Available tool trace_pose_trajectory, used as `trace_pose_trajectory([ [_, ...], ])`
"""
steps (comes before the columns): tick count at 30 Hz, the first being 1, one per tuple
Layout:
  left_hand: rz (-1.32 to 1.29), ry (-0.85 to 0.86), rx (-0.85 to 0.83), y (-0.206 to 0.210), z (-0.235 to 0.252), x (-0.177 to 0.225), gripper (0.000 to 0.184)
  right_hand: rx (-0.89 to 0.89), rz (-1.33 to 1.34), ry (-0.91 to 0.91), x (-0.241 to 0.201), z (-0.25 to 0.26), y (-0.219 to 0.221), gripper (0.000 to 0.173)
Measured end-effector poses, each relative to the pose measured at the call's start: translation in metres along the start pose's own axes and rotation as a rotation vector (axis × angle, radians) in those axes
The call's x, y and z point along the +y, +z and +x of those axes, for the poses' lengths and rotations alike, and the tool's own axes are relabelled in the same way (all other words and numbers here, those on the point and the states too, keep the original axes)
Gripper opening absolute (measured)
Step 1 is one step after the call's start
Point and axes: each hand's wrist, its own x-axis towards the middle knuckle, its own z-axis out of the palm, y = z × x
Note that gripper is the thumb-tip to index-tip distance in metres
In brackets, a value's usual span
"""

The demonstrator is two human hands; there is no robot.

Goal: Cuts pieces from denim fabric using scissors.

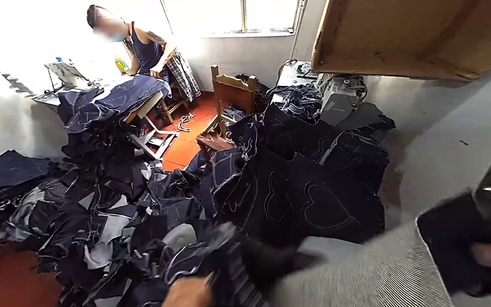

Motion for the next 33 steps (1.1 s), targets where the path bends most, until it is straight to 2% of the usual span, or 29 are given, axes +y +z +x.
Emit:
trace_pose_trajectory([
  [1, 0.145, 0.086, -0.015, 0.027, 0.015, -0.025, 0.044, 0.071, -0.068, 0.063, -0.011, 0.011, -0.011, 0.034],
  [3, 0.222, 0.050, 0.113, 0.094, 0.044, -0.082, 0.037, 0.152, -0.350, 0.201, 0.000, 0.049, -0.027, 0.035],
  [4, 0.216, -0.020, 0.159, 0.124, 0.059, -0.108, 0.033, 0.123, -0.518, 0.231, 0.026, 0.074, -0.041, 0.044],
  [6, 0.260, -0.147, 0.166, 0.172, 0.080, -0.148, 0.046, 0.054, -0.725, 0.263, 0.092, 0.124, -0.056, 0.048],
  [9, 0.444, -0.197, 0.108, 0.203, 0.090, -0.173, 0.050, 0.195, -0.982, 0.315, 0.164, 0.160, -0.028, 0.059],
  [12, 0.569, -0.317, 0.029, 0.203, 0.100, -0.168, 0.048, 0.265, -0.782, 0.183, 0.175, 0.147, 0.034, 0.065],
  [15, 0.554, -0.559, -0.240, 0.191, 0.124, -0.154, 0.053, 0.043, -0.393, -0.058, 0.172, 0.123, 0.113, 0.057],
  [17, 0.332, -0.600, -0.391, 0.170, 0.134, -0.159, 0.054, -0.171, -0.254, -0.212, 0.174, 0.116, 0.161, 0.072],
  [18, 0.166, -0.583, -0.436, 0.153, 0.134, -0.168, 0.054, -0.261, -0.262, -0.212, 0.174, 0.116, 0.180, 0.079],
  [20, -0.065, -0.568, -0.502, 0.109, 0.129, -0.184, 0.049, -0.358, -0.375, -0.090, 0.174, 0.121, 0.205, 0.078],
  [22, 0.077, -0.639, -0.396, 0.060, 0.109, -0.187, 0.039, -0.370, -0.473, -0.007, 0.173, 0.127, 0.216, 0.074],
  [24, 0.360, -0.839, -0.308, 0.031, 0.076, -0.207, 0.032, -0.345, -0.523, 0.015, 0.169, 0.128, 0.221, 0.074],
  [26, 0.495, -1.025, -0.485, 0.043, 0.040, -0.253, 0.034, -0.317, -0.546, 0.032, 0.165, 0.125, 0.220, 0.077],
  [27, 0.471, -1.001, -0.574, 0.064, 0.021, -0.280, 0.040, -0.309, -0.567, 0.033, 0.165, 0.124, 0.218, 0.078],
  [28, 0.414, -0.902, -0.628, 0.090, 0.003, -0.308, 0.050, -0.301, -0.595, 0.026, 0.166, 0.123, 0.217, 0.077],
  [30, 0.333, -0.679, -0.644, 0.132, -0.020, -0.344, 0.055, -0.308, -0.651, 0.011, 0.165, 0.123, 0.218, 0.075],
  [33, 0.415, -0.525, -0.698, 0.149, -0.029, -0.346, 0.056, -0.315, -0.718, -0.021, 0.169, 0.121, 0.219, 0.071],
])
